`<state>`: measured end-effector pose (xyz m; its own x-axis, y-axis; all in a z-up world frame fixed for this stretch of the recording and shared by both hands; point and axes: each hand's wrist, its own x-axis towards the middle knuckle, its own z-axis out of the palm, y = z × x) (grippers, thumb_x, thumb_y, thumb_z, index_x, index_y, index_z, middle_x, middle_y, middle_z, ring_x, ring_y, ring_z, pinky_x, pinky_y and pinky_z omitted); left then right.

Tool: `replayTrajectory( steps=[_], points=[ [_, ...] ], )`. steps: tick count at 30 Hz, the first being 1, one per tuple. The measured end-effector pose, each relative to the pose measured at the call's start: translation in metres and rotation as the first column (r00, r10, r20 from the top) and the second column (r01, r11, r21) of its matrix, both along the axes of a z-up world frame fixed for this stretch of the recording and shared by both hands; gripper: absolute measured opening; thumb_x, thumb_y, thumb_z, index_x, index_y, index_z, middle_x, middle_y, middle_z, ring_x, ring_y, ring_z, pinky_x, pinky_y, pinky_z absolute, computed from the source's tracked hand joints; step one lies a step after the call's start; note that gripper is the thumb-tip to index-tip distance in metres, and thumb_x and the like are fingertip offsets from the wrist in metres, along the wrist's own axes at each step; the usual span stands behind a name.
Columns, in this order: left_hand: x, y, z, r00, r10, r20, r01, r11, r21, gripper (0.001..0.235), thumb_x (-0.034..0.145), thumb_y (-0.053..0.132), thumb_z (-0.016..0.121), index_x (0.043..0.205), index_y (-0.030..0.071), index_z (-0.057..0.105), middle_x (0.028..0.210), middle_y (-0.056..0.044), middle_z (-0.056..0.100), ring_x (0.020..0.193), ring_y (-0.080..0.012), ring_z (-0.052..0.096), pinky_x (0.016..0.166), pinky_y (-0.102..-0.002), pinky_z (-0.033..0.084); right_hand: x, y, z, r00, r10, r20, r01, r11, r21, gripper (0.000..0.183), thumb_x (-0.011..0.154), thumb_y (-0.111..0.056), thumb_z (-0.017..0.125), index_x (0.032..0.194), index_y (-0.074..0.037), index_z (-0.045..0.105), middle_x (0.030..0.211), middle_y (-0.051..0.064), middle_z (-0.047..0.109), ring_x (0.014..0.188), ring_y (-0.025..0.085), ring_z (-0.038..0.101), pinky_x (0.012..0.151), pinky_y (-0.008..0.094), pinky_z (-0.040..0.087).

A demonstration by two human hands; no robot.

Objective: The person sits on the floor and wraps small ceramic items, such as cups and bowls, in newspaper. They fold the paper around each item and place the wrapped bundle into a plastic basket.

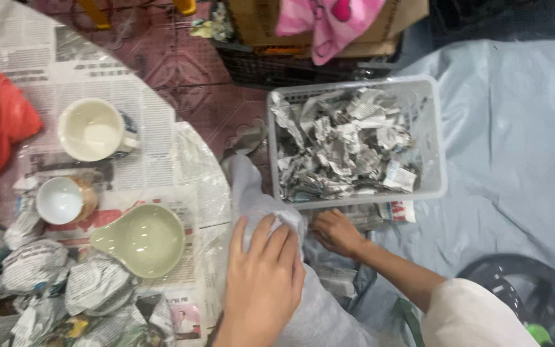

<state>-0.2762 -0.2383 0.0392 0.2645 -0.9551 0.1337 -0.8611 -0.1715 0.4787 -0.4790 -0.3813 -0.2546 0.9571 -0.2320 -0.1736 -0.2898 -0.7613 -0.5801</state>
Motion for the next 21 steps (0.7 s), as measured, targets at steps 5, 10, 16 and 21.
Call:
replayTrajectory(
  steps=[5, 10, 16, 21],
  points=[
    [-0.037, 0.012, 0.001, 0.995, -0.007, 0.103, 0.005, 1.000, 0.012, 0.039, 0.074, 0.018, 0.068, 0.107, -0.001, 0.073, 0.118, -0.013, 0.066, 0.129, -0.0309, 0.051, 0.115, -0.069, 0.024, -0.063, 0.038, -0.046, 0.992, -0.099, 0.082, 0.107, 0.990, -0.091, 0.033, 0.075, -0.012, 0.072, 0.107, -0.006, 0.072, 0.124, 0.019, 0.066, 0.117, 0.038, 0.060, 0.100, 0.046, 0.045],
    [-0.032, 0.022, 0.001, 0.999, 0.018, 0.028, -0.017, 1.000, -0.024, 0.028, 0.076, 0.014, 0.070, 0.102, 0.006, 0.074, 0.117, -0.008, 0.067, 0.128, -0.0287, 0.053, 0.116, -0.066, 0.025, -0.086, 0.030, -0.076, 0.896, -0.364, -0.255, 0.389, 0.919, 0.055, 0.036, 0.084, -0.019, 0.071, 0.117, -0.005, 0.068, 0.125, 0.018, 0.066, 0.115, 0.037, 0.063, 0.099, 0.045, 0.050],
    [-0.035, 0.014, 0.005, 0.999, -0.007, 0.052, 0.010, 0.999, -0.048, 0.027, 0.074, 0.015, 0.070, 0.099, 0.005, 0.075, 0.113, -0.008, 0.067, 0.127, -0.0302, 0.053, 0.114, -0.067, 0.023, -0.079, 0.069, -0.043, 0.946, -0.286, 0.150, 0.273, 0.956, 0.106, 0.039, 0.080, -0.015, 0.078, 0.116, -0.006, 0.067, 0.119, 0.018, 0.067, 0.109, 0.039, 0.062, 0.092, 0.049, 0.049],
    [-0.038, 0.010, 0.001, 0.999, -0.029, 0.033, 0.030, 0.998, -0.050, 0.024, 0.077, 0.015, 0.069, 0.098, 0.003, 0.075, 0.115, -0.011, 0.067, 0.129, -0.0310, 0.052, 0.117, -0.066, 0.020, -0.019, 0.016, 0.000, 0.743, -0.475, 0.471, 0.594, 0.793, -0.138, 0.042, 0.078, -0.015, 0.078, 0.118, -0.015, 0.065, 0.123, 0.007, 0.066, 0.111, 0.034, 0.064, 0.099, 0.048, 0.045]
  ],
)
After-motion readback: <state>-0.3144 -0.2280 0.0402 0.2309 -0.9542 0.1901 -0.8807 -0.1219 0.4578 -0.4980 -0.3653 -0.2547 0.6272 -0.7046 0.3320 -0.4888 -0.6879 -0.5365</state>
